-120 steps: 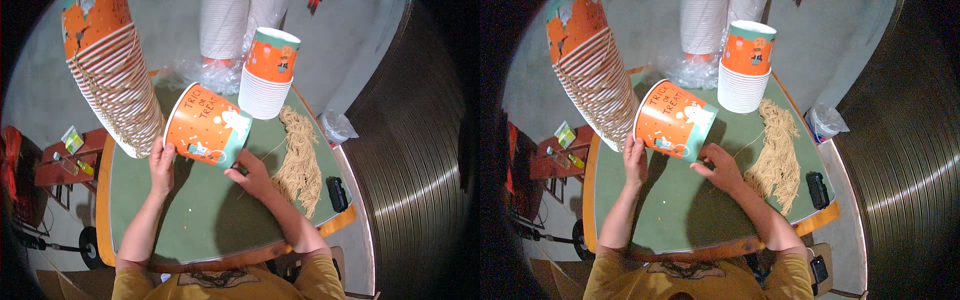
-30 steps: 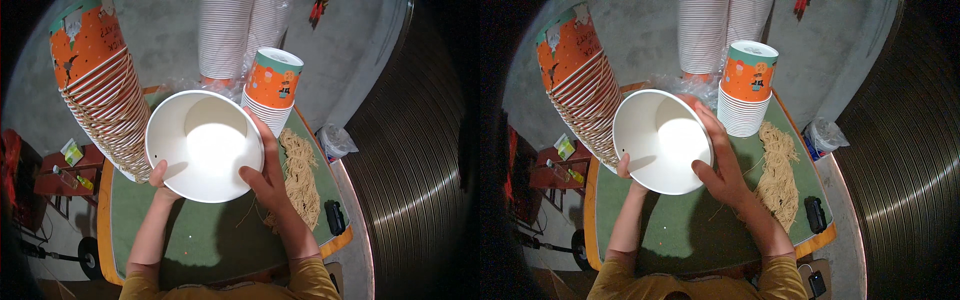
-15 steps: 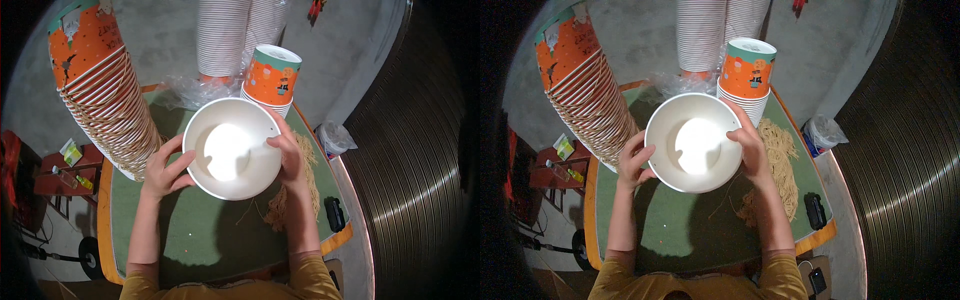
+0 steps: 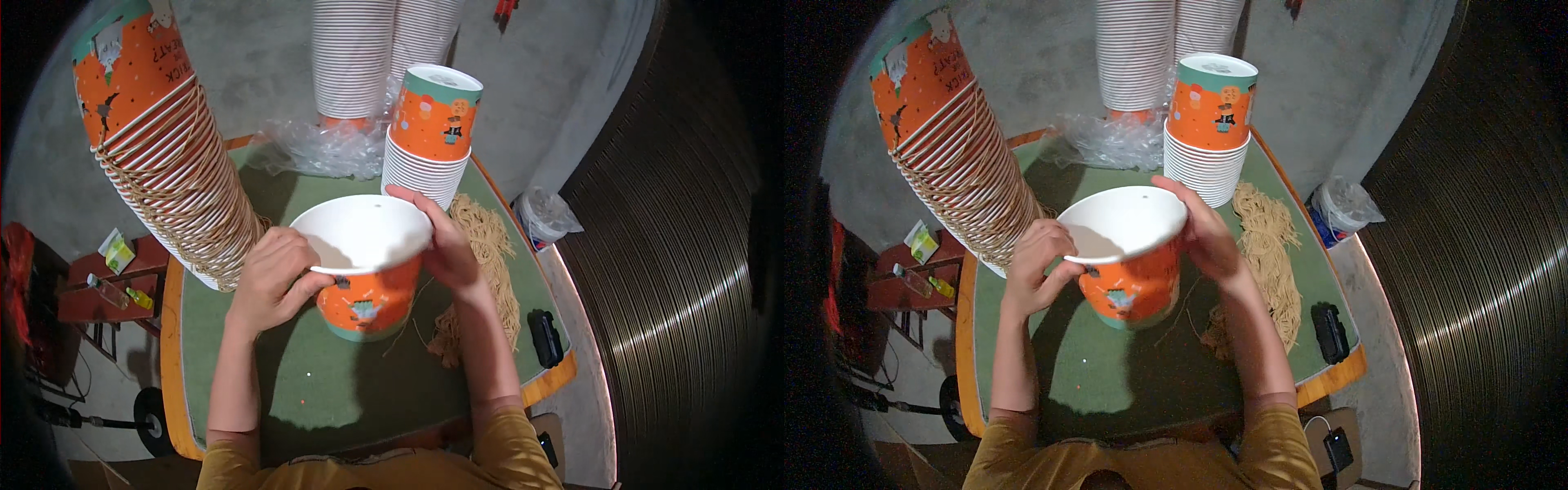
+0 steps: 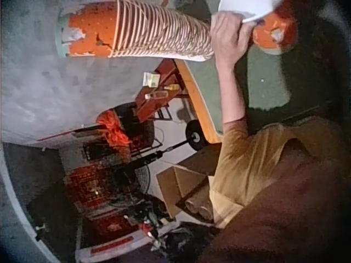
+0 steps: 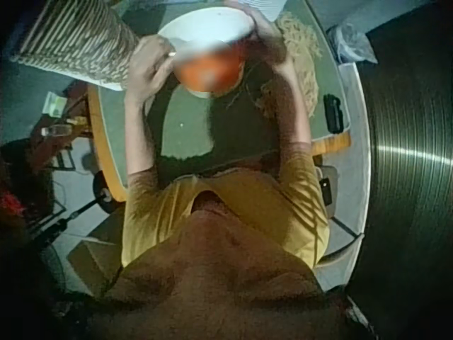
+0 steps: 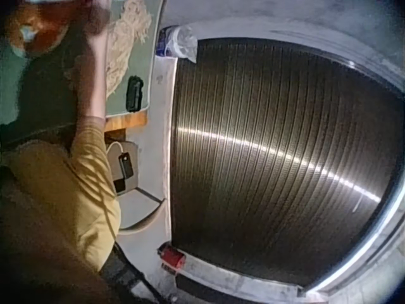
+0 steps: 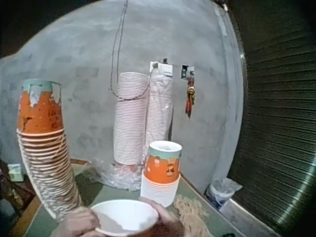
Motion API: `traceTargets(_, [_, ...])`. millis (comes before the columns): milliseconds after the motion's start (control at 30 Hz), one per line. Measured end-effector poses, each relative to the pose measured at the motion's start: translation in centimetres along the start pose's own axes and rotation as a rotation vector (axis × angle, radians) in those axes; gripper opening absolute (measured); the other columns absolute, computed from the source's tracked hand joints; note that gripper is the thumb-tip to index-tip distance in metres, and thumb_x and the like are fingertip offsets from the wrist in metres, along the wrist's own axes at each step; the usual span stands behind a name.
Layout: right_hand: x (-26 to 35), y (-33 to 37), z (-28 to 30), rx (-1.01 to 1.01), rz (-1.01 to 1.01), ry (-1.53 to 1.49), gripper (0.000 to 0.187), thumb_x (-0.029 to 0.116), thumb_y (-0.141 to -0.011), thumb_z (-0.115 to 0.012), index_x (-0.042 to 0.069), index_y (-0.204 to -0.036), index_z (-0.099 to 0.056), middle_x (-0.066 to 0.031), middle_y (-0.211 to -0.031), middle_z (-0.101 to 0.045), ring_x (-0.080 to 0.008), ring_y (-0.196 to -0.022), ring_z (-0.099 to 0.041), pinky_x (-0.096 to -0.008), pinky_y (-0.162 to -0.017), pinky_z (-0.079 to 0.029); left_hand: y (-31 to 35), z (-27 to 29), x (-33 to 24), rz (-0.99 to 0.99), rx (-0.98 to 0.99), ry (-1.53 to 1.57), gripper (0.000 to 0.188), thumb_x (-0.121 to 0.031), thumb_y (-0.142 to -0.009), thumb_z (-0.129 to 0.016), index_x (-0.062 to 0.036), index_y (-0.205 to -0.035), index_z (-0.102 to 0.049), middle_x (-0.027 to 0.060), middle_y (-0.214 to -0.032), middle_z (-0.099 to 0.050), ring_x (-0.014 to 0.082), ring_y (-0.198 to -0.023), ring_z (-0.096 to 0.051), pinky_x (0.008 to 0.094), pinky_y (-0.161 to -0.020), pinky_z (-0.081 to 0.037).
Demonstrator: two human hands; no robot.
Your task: The person ties a string around the rim of a paper cup and stacks it onto a pile of other cups. They repeat this process by picking up a new cup, tying a string around it, and adding it to the stack.
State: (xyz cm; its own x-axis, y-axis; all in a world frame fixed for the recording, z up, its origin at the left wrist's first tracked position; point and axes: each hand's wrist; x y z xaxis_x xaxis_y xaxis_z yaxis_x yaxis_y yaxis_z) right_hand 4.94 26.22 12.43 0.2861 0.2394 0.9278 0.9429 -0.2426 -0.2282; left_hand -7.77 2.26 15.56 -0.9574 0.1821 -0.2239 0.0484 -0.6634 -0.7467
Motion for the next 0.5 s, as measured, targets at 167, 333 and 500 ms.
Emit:
traceTargets(167, [1.0, -0.2, -2.3, -0.005, -0.083, 0.043, 0.068, 0.052, -0.1, -0.035, 0.008, -0.151, -0.025, -0.0186, -0.145, -0.04, -0.0267, -0.133, -0.041, -0.0404, -0.11, -0.031, 0.4, -0.5, -0.6, 0.313, 0.001, -0.105, 0.022, -0.024, -0.091, -0.063, -0.0032, -0.085, -0.058, 0.0114, -0.072, -0.059, 0.0268, -0.068, -0.061, 0.0374, -0.064, -0.045])
traceTargets(333, [-0.4, -0.3, -4.4, 0.087, 0.143, 0.484, 0.08, 0.044, -0.093, -0.056, 0.006, -0.152, -0.018, -0.0229, -0.149, -0.034, -0.0323, -0.137, -0.036, -0.0413, -0.112, -0.028, 0.6, -0.5, -1.3, 0.62, -0.007, 0.258, 0.03, -0.029, -0.103, -0.045, -0.0013, -0.098, -0.056, 0.006, -0.072, -0.056, 0.0158, -0.066, -0.056, 0.0285, -0.061, -0.045])
traceTargets(500, [-2.1, -0.1, -5.2, 0.04, 0.187, 0.614, 0.08, 0.038, -0.089, -0.062, -0.004, -0.147, -0.026, -0.0257, -0.142, -0.041, -0.0336, -0.134, -0.04, -0.0398, -0.111, -0.03, 0.8, 0.0, -1.6, 0.725, 0.039, 0.517, 0.032, -0.03, -0.104, -0.043, -0.0018, -0.102, -0.057, 0.0078, -0.075, -0.059, 0.0178, -0.067, -0.057, 0.0313, -0.065, -0.048])
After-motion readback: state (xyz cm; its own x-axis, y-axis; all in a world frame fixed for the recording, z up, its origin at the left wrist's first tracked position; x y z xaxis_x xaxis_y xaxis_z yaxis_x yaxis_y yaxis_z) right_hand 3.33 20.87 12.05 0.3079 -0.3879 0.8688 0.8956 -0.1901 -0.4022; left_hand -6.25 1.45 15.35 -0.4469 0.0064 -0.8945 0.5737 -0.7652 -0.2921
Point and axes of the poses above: each hand's wrist, its own y-axis away from the middle knuckle, its own z-axis out of the back of the hand, x = y × z
